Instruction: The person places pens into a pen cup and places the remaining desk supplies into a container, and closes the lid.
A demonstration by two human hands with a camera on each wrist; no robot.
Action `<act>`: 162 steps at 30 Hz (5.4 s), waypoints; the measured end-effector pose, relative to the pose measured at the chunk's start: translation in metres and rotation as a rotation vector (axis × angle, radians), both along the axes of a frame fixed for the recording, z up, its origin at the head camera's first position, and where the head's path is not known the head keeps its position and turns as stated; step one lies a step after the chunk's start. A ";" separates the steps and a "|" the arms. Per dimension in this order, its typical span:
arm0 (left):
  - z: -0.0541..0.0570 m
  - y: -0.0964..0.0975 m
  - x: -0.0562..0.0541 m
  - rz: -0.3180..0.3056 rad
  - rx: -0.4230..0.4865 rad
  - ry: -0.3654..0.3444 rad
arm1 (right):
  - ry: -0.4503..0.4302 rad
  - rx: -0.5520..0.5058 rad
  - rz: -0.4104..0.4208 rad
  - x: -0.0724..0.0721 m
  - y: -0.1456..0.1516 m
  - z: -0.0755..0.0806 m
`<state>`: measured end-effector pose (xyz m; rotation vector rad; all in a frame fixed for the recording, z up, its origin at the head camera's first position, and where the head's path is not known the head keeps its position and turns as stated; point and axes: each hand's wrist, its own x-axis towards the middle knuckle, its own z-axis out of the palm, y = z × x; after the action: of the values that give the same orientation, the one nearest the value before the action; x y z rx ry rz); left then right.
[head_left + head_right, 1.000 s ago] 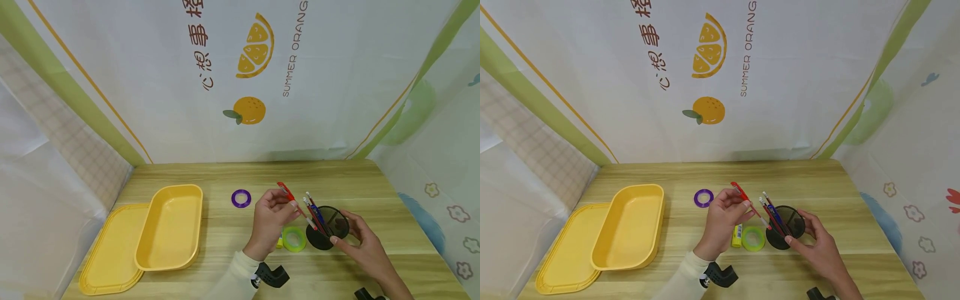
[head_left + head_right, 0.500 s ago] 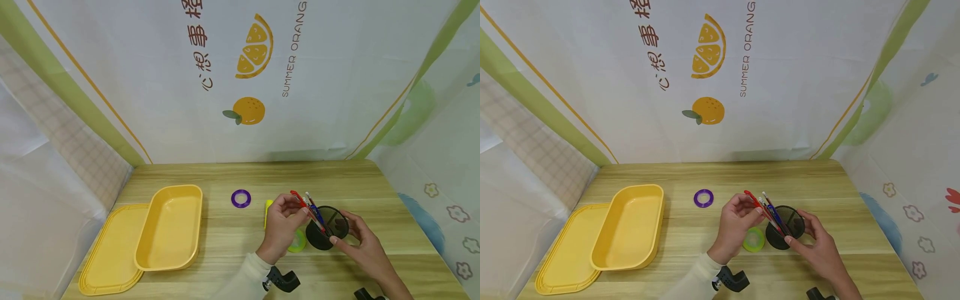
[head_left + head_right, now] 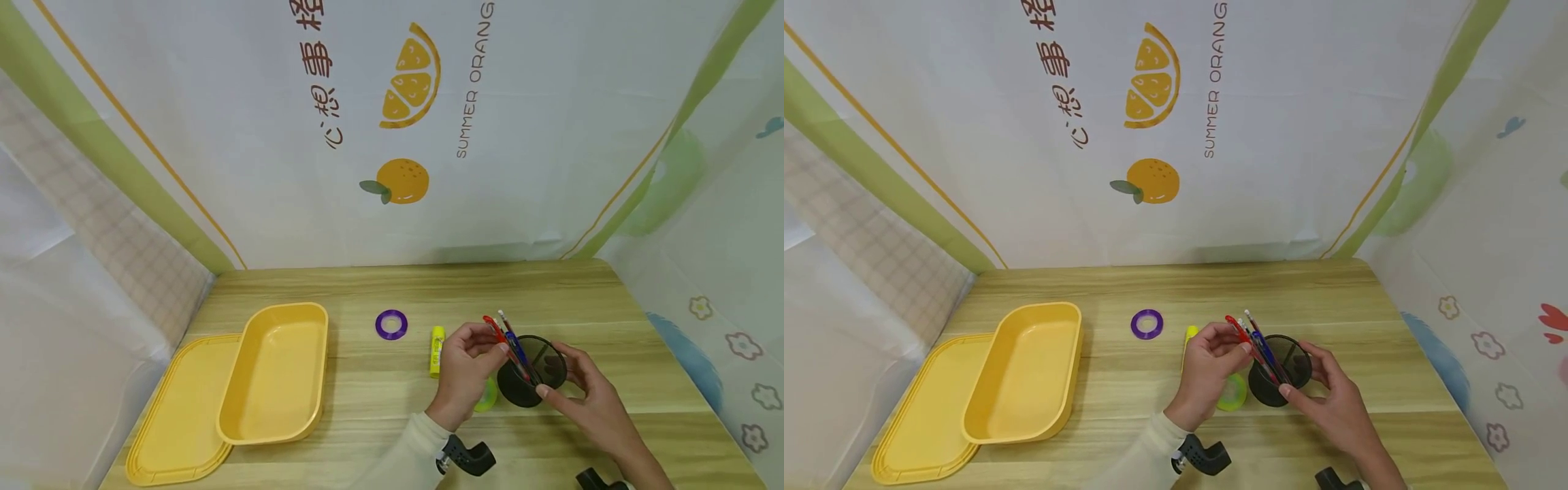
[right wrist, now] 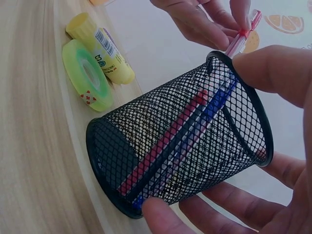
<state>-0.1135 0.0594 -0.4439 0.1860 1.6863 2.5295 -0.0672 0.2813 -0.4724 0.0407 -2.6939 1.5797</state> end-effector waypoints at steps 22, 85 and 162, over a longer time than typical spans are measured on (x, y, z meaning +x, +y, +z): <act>-0.013 0.001 -0.003 -0.006 -0.155 -0.019 | -0.017 -0.006 0.003 0.001 0.000 0.002; -0.001 -0.046 -0.002 0.055 -0.144 -0.031 | -0.035 0.037 0.011 0.000 0.001 0.001; 0.038 -0.327 0.067 0.637 -0.655 -0.258 | 0.208 0.112 0.094 0.015 -0.110 0.015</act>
<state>-0.0468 -0.2672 -0.4061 -0.7967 2.6181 2.0004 -0.0525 0.1717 -0.4576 0.3193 -2.6483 1.3591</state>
